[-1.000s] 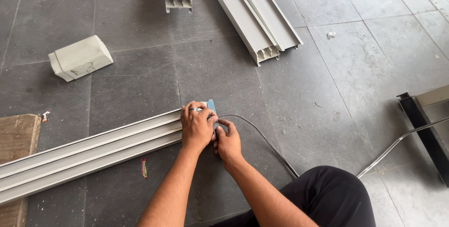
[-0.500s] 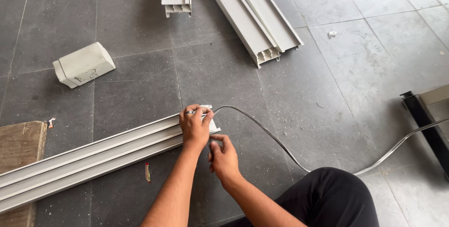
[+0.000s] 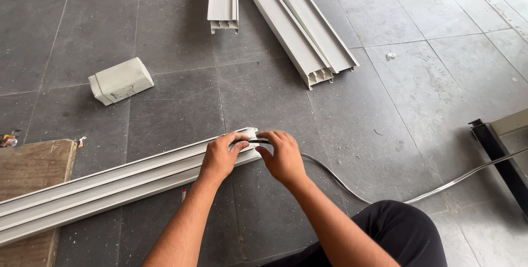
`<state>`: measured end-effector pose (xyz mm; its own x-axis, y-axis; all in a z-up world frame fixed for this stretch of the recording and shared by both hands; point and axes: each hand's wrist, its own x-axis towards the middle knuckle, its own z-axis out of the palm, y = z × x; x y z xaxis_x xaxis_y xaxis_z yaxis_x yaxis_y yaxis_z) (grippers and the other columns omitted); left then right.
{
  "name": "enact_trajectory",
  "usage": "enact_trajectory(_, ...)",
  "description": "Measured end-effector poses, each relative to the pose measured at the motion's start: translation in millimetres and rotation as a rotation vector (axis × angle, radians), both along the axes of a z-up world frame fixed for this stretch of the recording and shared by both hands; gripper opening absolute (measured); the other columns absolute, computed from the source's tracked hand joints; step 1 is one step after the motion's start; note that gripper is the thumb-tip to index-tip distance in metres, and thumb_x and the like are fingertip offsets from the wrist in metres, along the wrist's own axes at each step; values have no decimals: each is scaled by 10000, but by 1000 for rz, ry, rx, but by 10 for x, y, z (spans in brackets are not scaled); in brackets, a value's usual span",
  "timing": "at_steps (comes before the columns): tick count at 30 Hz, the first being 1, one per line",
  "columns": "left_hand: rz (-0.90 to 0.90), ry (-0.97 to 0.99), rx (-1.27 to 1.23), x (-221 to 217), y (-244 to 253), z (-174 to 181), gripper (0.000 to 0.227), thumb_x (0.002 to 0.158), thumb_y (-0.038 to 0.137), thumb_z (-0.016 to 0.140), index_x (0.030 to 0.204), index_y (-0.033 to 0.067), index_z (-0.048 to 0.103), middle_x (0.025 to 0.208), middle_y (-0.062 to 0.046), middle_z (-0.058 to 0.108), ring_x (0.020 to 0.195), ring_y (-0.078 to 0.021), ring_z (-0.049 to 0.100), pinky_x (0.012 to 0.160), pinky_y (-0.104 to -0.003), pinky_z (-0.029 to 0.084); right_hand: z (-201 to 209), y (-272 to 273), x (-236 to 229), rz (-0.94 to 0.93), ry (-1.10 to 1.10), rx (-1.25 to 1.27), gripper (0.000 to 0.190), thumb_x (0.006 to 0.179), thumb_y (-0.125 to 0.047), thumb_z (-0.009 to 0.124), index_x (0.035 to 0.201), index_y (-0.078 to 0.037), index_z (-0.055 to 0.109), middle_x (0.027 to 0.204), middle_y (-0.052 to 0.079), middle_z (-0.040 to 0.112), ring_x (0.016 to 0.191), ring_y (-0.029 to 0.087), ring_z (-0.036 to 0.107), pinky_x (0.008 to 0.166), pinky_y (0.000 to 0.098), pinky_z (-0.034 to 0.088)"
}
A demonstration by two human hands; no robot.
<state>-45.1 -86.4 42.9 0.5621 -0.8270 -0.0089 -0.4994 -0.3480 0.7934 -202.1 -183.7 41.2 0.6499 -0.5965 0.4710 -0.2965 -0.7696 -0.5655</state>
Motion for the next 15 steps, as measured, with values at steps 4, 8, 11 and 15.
enact_trajectory(4, -7, -71, 129, 110, -15, 81, 223, 883, 367, 750, 1051, 222, 774, 931, -3, 769, 920, -216, 694, 822, -398, 560, -119, -203, 125, 14, 129, 620, 196, 874, -183, 775, 1063, -128, 770, 951, 40, 789, 877, 192, 758, 793, 340, 587)
enact_trajectory(8, -88, -321, 92, 215, -175, -153, 190, 891, 349, 718, 1018, 227, 790, 938, 17, 757, 982, -226, 655, 913, -445, 486, -232, -457, 236, 8, 204, 467, 150, 869, -177, 772, 1009, -133, 802, 917, 62, 770, 792, 211, 734, 742, 348, 582)
enact_trajectory(11, -76, -404, 160, 253, -350, -343, 179, 917, 362, 689, 1017, 251, 788, 1014, 25, 735, 1071, -226, 618, 938, -451, 444, -355, -572, 327, 35, 188, 320, 137, 857, -150, 771, 985, -123, 809, 939, 79, 747, 806, 229, 729, 748, 358, 580)
enact_trajectory(15, -151, -545, 250, 290, -480, -505, 188, 944, 343, 646, 1046, 252, 775, 1079, 36, 706, 1113, -193, 593, 958, -420, 435, -501, -621, 409, 12, 286, 282, 117, 861, -149, 774, 970, -117, 805, 956, 94, 725, 807, 265, 719, 751, 377, 569)
